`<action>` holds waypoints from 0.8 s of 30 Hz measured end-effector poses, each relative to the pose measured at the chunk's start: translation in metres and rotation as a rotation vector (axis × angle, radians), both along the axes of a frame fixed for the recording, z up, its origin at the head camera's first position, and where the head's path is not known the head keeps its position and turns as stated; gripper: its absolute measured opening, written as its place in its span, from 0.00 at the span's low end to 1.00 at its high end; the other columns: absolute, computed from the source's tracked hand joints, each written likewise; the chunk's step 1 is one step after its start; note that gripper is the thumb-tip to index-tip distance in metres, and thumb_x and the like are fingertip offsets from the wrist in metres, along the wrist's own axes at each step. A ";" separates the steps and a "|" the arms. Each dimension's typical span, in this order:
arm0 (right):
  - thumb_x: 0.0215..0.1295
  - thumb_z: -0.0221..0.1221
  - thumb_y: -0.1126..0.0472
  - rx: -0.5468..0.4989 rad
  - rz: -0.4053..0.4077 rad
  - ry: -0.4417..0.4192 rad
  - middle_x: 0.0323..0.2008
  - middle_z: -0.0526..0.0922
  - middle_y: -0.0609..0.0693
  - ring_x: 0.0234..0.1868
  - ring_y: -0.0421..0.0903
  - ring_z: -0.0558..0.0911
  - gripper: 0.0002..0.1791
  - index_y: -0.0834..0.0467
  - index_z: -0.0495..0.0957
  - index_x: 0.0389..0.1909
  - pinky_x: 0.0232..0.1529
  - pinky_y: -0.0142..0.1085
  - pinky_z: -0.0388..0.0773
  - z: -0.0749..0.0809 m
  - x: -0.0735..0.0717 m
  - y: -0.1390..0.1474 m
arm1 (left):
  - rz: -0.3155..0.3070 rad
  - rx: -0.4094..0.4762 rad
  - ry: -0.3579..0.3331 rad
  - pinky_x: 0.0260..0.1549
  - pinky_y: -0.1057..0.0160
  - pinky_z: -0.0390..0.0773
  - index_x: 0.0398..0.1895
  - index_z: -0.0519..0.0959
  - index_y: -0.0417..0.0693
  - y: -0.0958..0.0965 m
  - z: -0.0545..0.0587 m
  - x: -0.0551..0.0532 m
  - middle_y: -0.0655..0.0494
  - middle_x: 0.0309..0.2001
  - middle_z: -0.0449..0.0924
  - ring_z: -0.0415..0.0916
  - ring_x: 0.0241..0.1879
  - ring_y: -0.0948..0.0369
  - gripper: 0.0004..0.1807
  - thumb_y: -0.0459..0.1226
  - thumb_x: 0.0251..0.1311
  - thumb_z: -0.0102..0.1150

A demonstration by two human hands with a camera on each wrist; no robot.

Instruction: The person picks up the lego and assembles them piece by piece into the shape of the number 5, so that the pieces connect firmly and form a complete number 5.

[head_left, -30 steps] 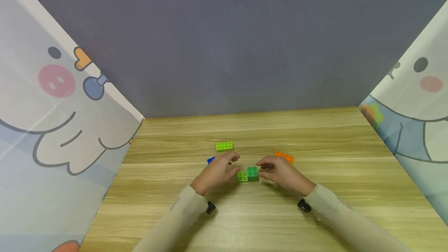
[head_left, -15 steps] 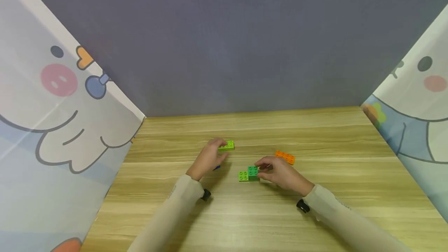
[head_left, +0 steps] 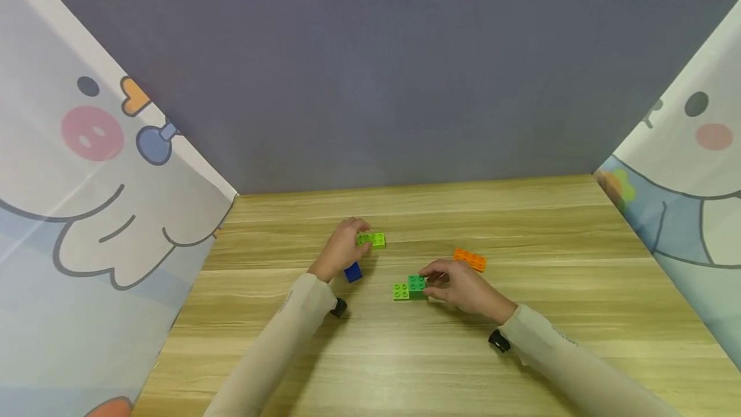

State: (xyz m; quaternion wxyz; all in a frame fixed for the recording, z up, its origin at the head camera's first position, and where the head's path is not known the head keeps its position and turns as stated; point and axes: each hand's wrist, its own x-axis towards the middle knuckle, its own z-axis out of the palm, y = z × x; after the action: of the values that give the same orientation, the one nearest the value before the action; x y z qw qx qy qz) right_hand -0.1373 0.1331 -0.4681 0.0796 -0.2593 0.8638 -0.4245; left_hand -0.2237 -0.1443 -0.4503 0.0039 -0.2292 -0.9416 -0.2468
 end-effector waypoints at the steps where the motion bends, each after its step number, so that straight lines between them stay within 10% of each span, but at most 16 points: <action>1: 0.57 0.67 0.59 0.002 0.000 -0.001 0.42 0.81 0.46 0.38 0.41 0.80 0.16 0.56 0.80 0.47 0.40 0.34 0.79 0.000 0.000 0.000 | 0.001 0.001 -0.007 0.48 0.54 0.73 0.52 0.75 0.38 0.000 0.000 -0.002 0.47 0.48 0.75 0.71 0.50 0.51 0.19 0.36 0.58 0.64; 24: 0.56 0.67 0.64 -0.018 -0.018 -0.035 0.41 0.81 0.43 0.38 0.40 0.80 0.16 0.55 0.80 0.46 0.39 0.31 0.78 -0.003 0.000 -0.001 | 0.115 -0.100 -0.195 0.50 0.53 0.71 0.57 0.74 0.42 0.005 -0.007 -0.020 0.47 0.55 0.71 0.66 0.55 0.49 0.23 0.37 0.58 0.64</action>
State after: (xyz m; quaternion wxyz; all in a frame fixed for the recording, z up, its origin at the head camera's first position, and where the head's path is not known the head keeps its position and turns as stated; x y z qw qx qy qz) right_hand -0.1376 0.1320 -0.4713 0.0883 -0.2448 0.8607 -0.4375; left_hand -0.2435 -0.1397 -0.4574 -0.0849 -0.1496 -0.9602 -0.2202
